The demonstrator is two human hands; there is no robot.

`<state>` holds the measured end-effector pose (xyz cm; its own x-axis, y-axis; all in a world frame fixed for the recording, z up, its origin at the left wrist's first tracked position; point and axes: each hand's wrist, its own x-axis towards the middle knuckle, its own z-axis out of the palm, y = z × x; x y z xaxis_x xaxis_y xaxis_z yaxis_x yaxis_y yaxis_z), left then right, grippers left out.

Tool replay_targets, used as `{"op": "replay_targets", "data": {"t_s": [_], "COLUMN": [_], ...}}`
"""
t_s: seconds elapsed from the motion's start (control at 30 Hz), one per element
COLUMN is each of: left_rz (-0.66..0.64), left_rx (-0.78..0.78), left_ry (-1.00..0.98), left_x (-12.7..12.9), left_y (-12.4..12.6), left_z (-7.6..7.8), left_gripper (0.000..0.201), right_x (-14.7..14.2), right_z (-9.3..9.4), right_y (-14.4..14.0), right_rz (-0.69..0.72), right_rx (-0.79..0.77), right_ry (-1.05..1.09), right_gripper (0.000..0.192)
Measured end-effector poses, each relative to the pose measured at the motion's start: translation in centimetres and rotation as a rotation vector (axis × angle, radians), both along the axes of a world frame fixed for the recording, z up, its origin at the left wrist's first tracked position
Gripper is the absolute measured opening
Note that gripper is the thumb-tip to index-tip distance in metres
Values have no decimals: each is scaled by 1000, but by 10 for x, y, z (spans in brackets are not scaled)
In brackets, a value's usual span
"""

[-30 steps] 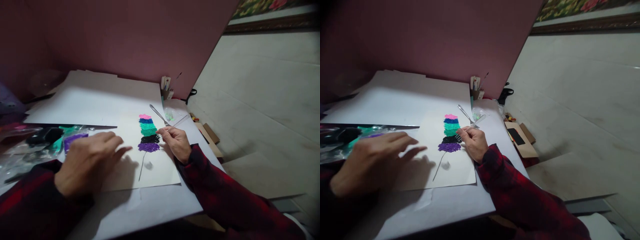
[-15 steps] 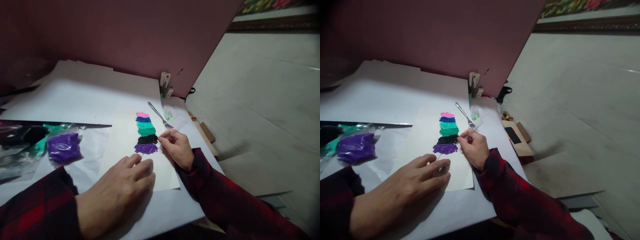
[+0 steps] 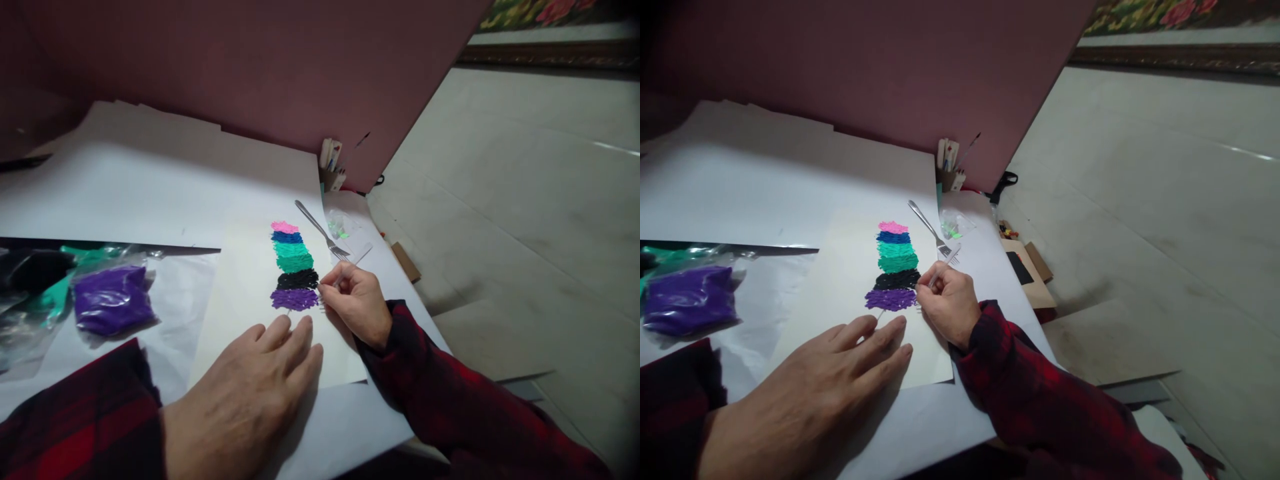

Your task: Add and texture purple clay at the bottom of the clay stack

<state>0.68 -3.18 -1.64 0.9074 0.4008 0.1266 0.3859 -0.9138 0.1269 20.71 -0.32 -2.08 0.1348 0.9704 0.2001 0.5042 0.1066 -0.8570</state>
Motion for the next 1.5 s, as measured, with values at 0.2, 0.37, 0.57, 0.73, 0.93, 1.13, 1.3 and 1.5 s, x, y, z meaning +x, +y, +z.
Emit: {"op": "replay_targets", "data": {"t_s": [0.2,0.37,0.57,0.73,0.93,1.13,1.3,1.5], "left_rz": [-8,3,2,0,0,-1,7,3], "left_rx": [-10,-2,1,-2,-1,-4,-3,-13], "left_ry": [16,41,46,36,33,28,44,31], "left_x": [0,-1,0,0,-2,-2,-1,-2], "left_y": [0,-1,-1,0,-1,-1,-1,-1], "left_z": [2,1,4,6,6,4,3,5], "left_gripper": [42,42,41,40,40,42,41,41], "right_x": [0,-1,-1,1,1,1,1,3], "right_z": [-1,-1,0,-1,-2,0,1,0], "right_y": [0,0,-1,-1,0,1,1,3], "right_rz": [6,-5,42,46,30,6,-15,-57], "right_rx": [-7,-3,5,9,17,30,19,7], "right_ry": [-8,13,-148,-201,-201,-195,-181,-163], "right_gripper": [9,8,6,5,5,6,6,6]}}
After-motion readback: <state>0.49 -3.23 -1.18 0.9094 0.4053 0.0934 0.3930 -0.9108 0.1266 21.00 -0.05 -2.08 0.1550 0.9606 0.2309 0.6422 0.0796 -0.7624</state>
